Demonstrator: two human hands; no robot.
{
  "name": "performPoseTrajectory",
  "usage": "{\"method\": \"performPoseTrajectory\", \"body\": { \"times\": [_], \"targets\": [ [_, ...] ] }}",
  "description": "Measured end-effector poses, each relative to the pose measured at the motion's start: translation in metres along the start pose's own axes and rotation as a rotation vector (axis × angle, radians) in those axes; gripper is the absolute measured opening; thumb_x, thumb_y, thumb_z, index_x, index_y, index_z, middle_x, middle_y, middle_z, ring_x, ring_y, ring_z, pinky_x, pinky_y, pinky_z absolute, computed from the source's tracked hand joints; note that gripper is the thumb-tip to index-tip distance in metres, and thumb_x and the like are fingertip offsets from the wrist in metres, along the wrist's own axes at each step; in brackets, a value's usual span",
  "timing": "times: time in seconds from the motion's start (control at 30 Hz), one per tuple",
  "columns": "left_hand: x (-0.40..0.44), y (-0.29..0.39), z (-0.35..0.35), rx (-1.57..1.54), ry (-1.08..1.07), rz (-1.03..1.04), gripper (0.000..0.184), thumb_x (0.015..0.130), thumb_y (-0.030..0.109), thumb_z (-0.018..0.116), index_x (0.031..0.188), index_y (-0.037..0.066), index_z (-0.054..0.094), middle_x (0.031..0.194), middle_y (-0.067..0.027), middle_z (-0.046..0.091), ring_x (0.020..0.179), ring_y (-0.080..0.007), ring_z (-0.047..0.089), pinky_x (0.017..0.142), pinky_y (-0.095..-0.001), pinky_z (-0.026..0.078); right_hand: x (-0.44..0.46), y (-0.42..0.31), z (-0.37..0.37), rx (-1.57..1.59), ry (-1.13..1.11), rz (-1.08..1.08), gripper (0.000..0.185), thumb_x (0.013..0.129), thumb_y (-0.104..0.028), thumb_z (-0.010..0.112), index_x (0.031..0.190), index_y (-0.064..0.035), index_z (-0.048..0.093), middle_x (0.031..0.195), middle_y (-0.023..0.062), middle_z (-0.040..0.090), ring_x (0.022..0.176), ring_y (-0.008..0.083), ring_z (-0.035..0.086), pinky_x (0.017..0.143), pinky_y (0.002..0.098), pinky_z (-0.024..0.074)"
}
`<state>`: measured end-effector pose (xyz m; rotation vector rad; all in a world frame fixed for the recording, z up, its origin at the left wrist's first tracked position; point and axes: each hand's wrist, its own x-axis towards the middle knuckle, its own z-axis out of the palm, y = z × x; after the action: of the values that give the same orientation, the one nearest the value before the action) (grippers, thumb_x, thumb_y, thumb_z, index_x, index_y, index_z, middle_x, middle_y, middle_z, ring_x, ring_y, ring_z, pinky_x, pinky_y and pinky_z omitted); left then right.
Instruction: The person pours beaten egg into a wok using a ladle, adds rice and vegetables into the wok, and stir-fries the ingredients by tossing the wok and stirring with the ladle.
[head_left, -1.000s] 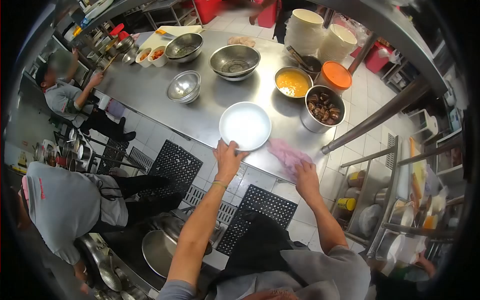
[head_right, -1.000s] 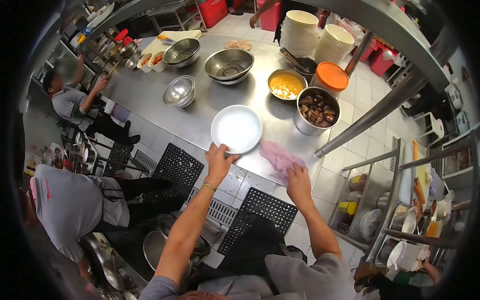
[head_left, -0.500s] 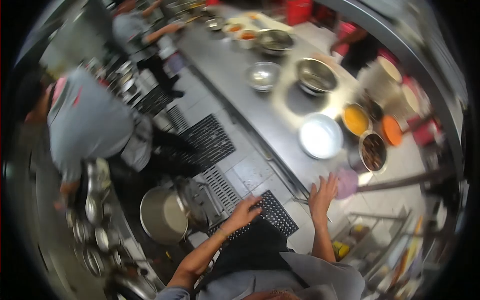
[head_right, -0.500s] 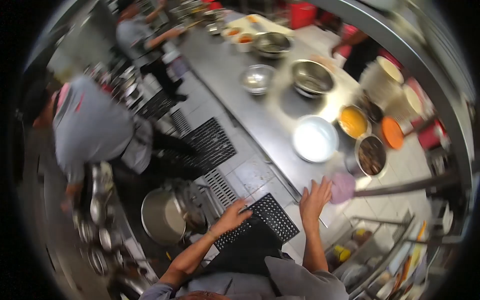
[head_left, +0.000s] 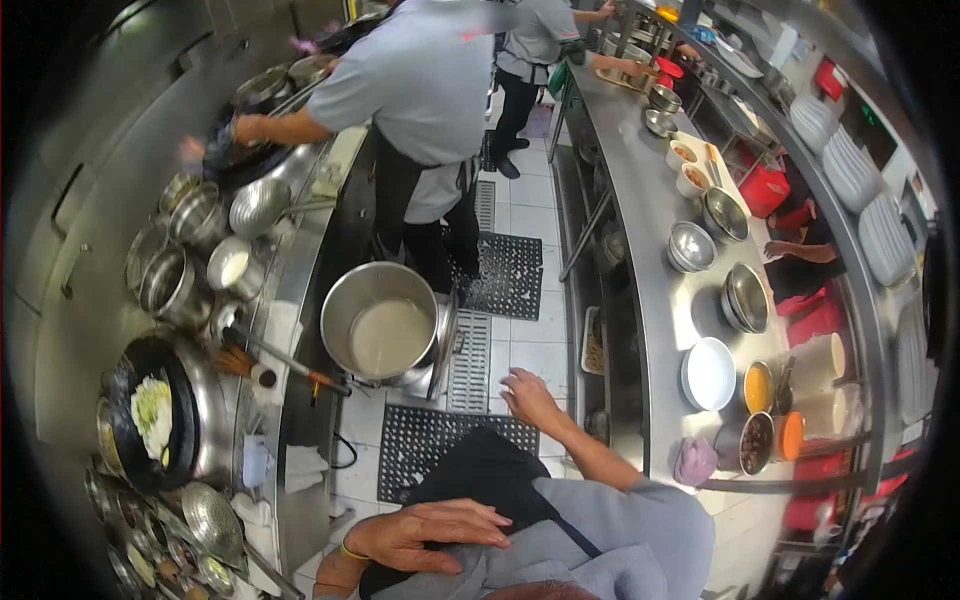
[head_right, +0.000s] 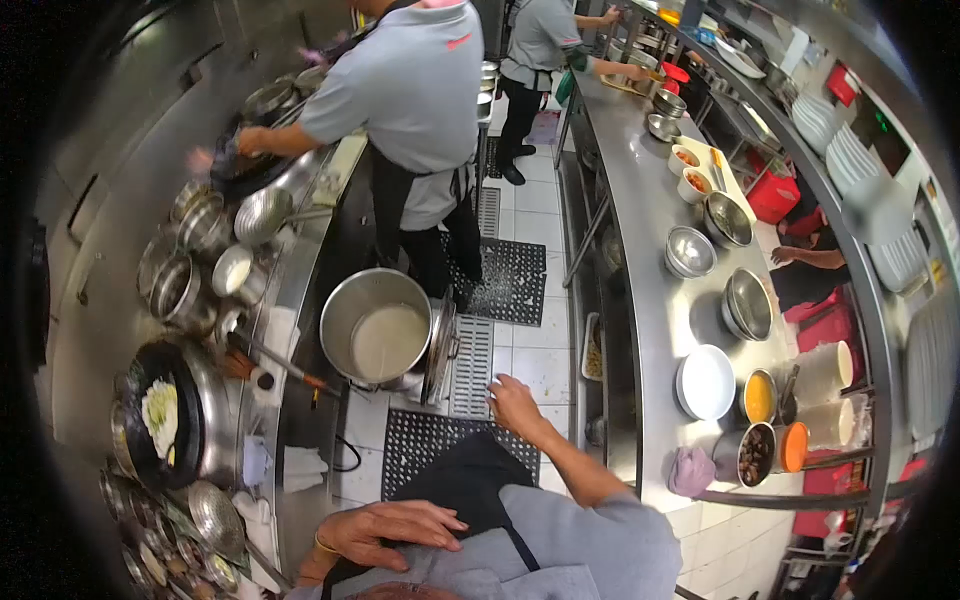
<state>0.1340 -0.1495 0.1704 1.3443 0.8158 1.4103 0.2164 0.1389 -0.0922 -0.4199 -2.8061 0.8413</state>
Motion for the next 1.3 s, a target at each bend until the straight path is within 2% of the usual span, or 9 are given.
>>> {"method": "performPoseTrajectory", "body": {
  "times": [0.13, 0.37, 0.5, 0.63, 0.73, 0.83, 0.97, 1.13, 1.3],
  "targets": [
    [-0.062, 0.024, 0.020, 0.245, 0.132, 0.140, 0.025, 0.093, 0.022, 0.066, 0.093, -0.002, 0.072, 0.084, -0.0069, 0.064, 0.087, -0.0277, 0.059, 0.093, -0.0505, 0.049, 0.027, -0.074, 0.017, 0.045, -0.420, -0.254, 0.025, 0.088, -0.015, 0.067, 0.108, -0.0002, 0.065, 0.119, 0.0209, 0.061, 0.111, 0.0391, 0.060, 0.094, 0.0439, 0.0494],
    [-0.172, 0.065, -0.032, 0.358, 0.169, 0.322, 0.027, 0.096, 0.026, 0.061, 0.084, 0.002, 0.066, 0.084, -0.0078, 0.065, 0.075, -0.0281, 0.060, 0.082, -0.0485, 0.049, 0.054, -0.205, 0.056, 0.022, -0.775, -0.729, 0.026, 0.081, -0.009, 0.068, 0.105, 0.0015, 0.066, 0.108, 0.0203, 0.063, 0.098, 0.0382, 0.064, 0.085, 0.0432, 0.0538],
    [-0.212, 0.047, -0.015, 0.287, 0.061, 0.285, 0.030, 0.098, 0.025, 0.059, 0.116, 0.001, 0.062, 0.118, -0.0155, 0.057, 0.109, -0.0311, 0.055, 0.094, -0.0387, 0.044, 0.070, -0.293, 0.082, 0.125, -0.531, -0.868, 0.023, 0.082, -0.001, 0.063, 0.104, 0.0024, 0.066, 0.111, 0.0209, 0.064, 0.097, 0.0394, 0.065, 0.083, 0.0436, 0.0537],
    [-0.270, -0.013, 0.042, 0.149, 0.170, 0.143, 0.089, 0.096, 0.066, 0.039, 0.152, -0.002, 0.027, 0.164, -0.0218, 0.004, 0.152, -0.0320, 0.004, 0.120, -0.0466, 0.009, 0.085, -0.304, 0.115, 0.244, -0.144, -0.451, 0.019, 0.089, 0.004, 0.059, 0.105, 0.0021, 0.070, 0.093, 0.0194, 0.071, 0.084, 0.0250, 0.071, 0.074, 0.0361, 0.0561],
    [-0.321, -0.022, 0.080, 0.133, 0.367, 0.205, 0.089, 0.099, 0.065, 0.024, 0.148, -0.009, 0.032, 0.159, -0.0258, 0.021, 0.149, -0.0384, 0.016, 0.119, -0.0478, 0.013, 0.130, -0.278, 0.144, 0.159, 0.090, -0.414, 0.030, 0.089, -0.006, 0.066, 0.116, 0.0048, 0.064, 0.096, 0.0192, 0.070, 0.083, 0.0287, 0.070, 0.077, 0.0356, 0.0550],
    [-0.382, -0.013, 0.097, 0.073, 0.466, 0.331, 0.080, 0.100, 0.058, 0.037, 0.146, -0.007, 0.038, 0.154, -0.0249, 0.034, 0.145, -0.0368, 0.030, 0.117, -0.0434, 0.024, 0.181, -0.248, 0.205, -0.072, 0.119, -0.623, 0.066, 0.082, -0.018, 0.076, 0.137, 0.0025, 0.047, 0.097, 0.0230, 0.068, 0.090, 0.0387, 0.066, 0.084, 0.0452, 0.0523],
    [-0.426, -0.006, 0.127, 0.154, 0.714, 0.255, 0.076, 0.098, 0.056, 0.046, 0.142, -0.006, 0.045, 0.148, -0.0244, 0.043, 0.138, -0.0371, 0.042, 0.113, -0.0426, 0.033, 0.230, -0.251, 0.257, -0.076, -0.332, -0.360, 0.066, 0.078, -0.014, 0.077, 0.136, -0.0019, 0.048, 0.092, 0.0224, 0.067, 0.087, 0.0392, 0.066, 0.080, 0.0457, 0.0520],
    [-0.454, 0.012, 0.149, 0.268, 0.957, 0.198, 0.068, 0.097, 0.047, 0.057, 0.140, -0.005, 0.048, 0.143, -0.0224, 0.050, 0.134, -0.0356, 0.048, 0.111, -0.0414, 0.036, 0.209, -0.338, 0.205, 0.095, -0.221, -0.527, 0.048, 0.084, -0.007, 0.069, 0.129, -0.0029, 0.052, 0.070, 0.0099, 0.056, 0.062, 0.0226, 0.060, 0.059, 0.0393, 0.0513],
    [-0.462, 0.010, 0.123, 0.247, 1.141, 0.118, 0.068, 0.095, 0.045, 0.061, 0.138, -0.007, 0.050, 0.139, -0.0224, 0.054, 0.130, -0.0339, 0.052, 0.109, -0.0423, 0.039, 0.163, -0.430, 0.127, 0.942, -0.876, -0.073, 0.058, 0.092, -0.005, 0.060, 0.146, -0.0102, 0.038, 0.082, 0.0049, 0.055, 0.060, 0.0105, 0.055, 0.045, 0.0249, 0.0465]
  ]
}}
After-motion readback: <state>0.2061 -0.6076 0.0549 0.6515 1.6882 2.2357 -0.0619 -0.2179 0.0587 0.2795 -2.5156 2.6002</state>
